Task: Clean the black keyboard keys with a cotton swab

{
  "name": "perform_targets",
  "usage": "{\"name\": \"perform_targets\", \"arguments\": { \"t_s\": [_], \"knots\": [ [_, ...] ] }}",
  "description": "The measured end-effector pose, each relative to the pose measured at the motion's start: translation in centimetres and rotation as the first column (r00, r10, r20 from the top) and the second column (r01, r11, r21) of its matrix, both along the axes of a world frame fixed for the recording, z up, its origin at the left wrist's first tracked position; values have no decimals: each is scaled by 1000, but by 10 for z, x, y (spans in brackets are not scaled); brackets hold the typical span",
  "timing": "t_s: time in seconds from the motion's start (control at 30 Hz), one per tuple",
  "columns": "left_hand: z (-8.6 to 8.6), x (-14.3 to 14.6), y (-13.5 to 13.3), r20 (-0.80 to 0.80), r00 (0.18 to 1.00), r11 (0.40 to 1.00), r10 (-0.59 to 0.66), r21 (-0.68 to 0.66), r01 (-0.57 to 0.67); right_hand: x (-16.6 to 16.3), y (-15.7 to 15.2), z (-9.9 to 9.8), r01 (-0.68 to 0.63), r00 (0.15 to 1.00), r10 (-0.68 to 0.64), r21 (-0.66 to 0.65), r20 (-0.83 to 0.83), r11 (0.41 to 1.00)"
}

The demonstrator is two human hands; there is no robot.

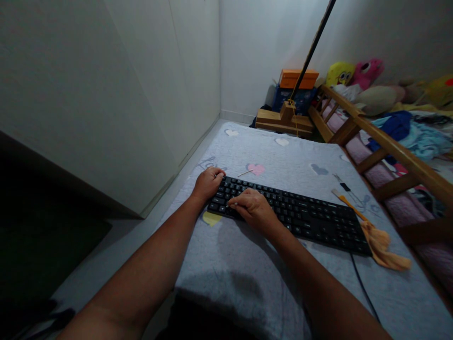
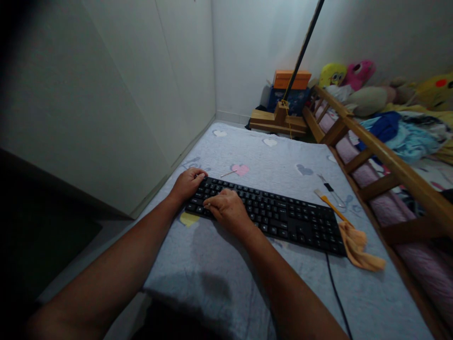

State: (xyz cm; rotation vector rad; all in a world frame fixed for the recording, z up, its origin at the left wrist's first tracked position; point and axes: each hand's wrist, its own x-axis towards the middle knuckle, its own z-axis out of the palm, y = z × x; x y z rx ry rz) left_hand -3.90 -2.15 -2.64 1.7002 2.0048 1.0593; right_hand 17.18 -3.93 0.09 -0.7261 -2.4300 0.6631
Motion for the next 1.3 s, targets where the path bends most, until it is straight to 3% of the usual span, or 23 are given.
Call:
{"name": "perform_targets", "arguments": {
  "t_s": [0.37,1.0,1.3],
  "knots": [
    [-1,0,-1,2,1000,1000,3,-3,-3,-5,1,-2,-22,1000,22,-19,7,1000],
    [-4,-5,0,2,1000,1000,-9,4,9,19,0,7,9,1000,-8,-57,9,998],
    [-5,-6,2,-5,1000,1000,-11,3,11,20,-4,7,-48,999,48,1,1,999]
  ]
}}
